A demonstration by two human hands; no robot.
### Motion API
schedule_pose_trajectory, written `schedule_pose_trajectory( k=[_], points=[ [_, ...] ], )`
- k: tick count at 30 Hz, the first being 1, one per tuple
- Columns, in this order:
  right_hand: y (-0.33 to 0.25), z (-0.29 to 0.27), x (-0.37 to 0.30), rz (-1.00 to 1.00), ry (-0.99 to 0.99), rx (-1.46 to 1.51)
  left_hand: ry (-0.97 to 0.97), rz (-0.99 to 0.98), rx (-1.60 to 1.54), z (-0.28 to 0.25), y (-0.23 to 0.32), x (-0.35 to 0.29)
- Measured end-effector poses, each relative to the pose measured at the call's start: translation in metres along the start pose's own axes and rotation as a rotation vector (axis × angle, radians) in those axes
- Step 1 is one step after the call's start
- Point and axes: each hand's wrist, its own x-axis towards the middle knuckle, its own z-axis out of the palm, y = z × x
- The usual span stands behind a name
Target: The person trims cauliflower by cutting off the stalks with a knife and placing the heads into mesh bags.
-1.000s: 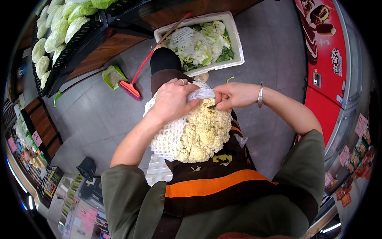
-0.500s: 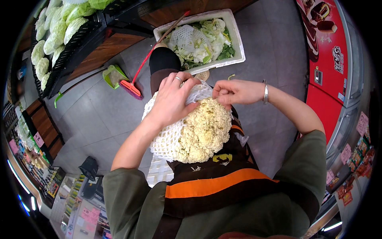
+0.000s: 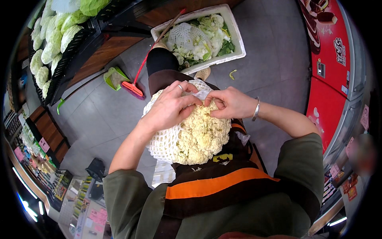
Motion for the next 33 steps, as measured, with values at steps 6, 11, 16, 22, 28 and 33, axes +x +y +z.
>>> schedule_pose_trajectory(
  k=[6,11,16,22,28,33],
  points=[
    [0.002,0.006,-0.004,0.006,-0.027,0.100,-0.060,-0.021,-0.015,-0.004,0.000,0.001],
    [0.000,0.013,-0.013,-0.026,0.045,0.075,-0.098,-0.010,0.013,-0.004,0.001,0.002],
    [0.003,0.016,-0.019,-0.060,0.080,0.083,-0.128,-0.067,0.056,-0.001,0.008,0.008],
    [0.009,0.020,-0.022,-0.078,0.127,0.131,-0.070,-0.048,0.176,0.009,0.016,0.012],
    [0.010,0.016,-0.025,-0.056,0.143,0.114,-0.064,-0.036,0.178,0.008,0.020,0.016],
    [0.004,0.008,-0.021,0.083,0.138,0.258,-0.023,-0.069,0.119,0.007,0.021,0.012]
  ],
)
